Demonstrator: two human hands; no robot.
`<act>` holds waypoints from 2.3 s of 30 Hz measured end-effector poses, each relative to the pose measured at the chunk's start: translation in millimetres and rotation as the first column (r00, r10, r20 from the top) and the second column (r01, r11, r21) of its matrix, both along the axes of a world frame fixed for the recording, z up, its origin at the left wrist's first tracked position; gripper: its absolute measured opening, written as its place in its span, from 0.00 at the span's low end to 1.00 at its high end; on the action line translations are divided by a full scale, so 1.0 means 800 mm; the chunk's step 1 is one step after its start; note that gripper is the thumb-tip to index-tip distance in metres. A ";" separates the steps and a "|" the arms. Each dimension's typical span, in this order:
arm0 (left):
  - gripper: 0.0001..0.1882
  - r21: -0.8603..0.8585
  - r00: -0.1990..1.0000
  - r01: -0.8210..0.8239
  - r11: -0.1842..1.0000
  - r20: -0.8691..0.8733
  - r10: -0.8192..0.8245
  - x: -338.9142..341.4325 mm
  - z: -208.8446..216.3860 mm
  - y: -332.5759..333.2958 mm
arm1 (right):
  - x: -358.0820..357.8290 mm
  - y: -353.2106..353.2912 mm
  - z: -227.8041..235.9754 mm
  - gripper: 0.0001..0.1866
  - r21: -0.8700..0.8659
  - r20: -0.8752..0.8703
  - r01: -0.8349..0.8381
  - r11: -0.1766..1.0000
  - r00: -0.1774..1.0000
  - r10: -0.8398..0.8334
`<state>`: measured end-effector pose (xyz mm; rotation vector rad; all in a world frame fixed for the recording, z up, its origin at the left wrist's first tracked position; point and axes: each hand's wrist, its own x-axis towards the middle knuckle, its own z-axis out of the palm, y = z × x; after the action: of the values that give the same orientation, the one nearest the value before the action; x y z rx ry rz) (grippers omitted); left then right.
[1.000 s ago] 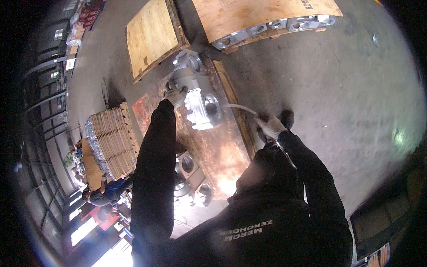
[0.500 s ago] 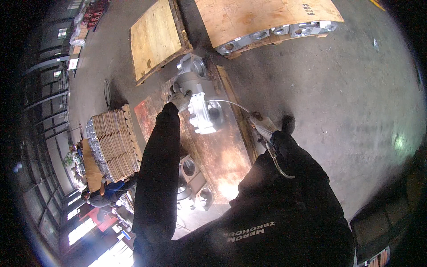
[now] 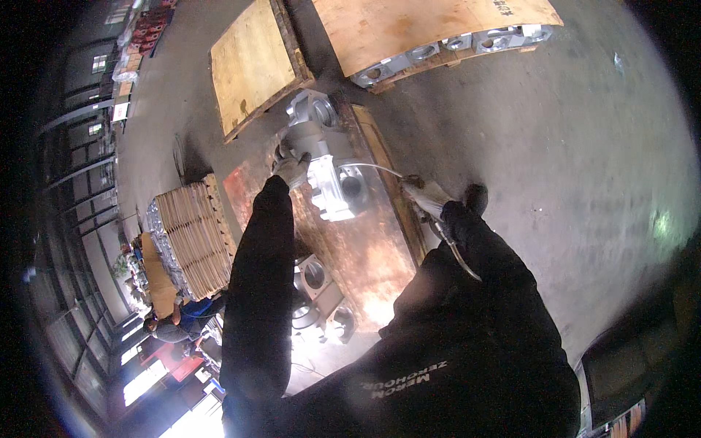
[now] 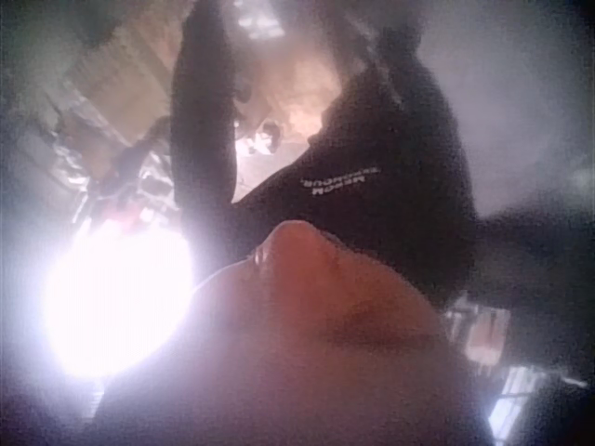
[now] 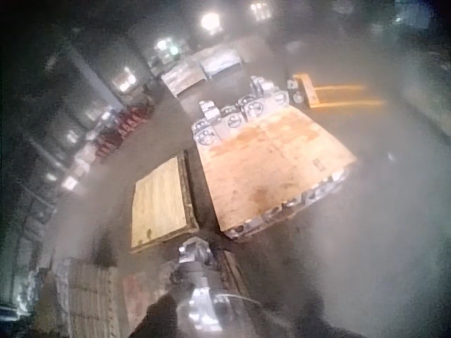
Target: The person uses a handheld spray tool to clean several silver metal parts placed on a wooden pallet. They repeatedly spray and rotate the parts to cover different surfaces, then move the parts to a nearby pallet and continue the process.
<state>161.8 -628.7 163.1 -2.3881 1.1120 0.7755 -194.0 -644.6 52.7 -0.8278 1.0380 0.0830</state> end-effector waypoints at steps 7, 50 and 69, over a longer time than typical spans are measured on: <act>0.55 -0.146 0.996 0.079 0.986 0.047 -0.073 0.040 -0.047 0.023 | -0.023 0.018 -0.086 0.18 -0.138 -0.024 0.102 0.985 0.994 -0.107; 0.55 -0.266 0.999 0.036 0.963 -0.018 -0.042 0.037 -0.045 0.031 | -0.055 -0.034 -0.107 0.20 -0.463 -0.070 -0.185 0.867 0.983 0.172; 0.57 -0.224 0.999 -0.045 0.974 -0.027 0.040 0.023 -0.032 0.022 | 0.074 -0.082 -0.038 0.26 0.071 0.095 0.198 0.978 0.974 -0.204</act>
<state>180.0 -611.4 137.6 -2.6028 1.2199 0.7262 -134.6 -710.6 22.2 -0.6611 1.0128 -0.0982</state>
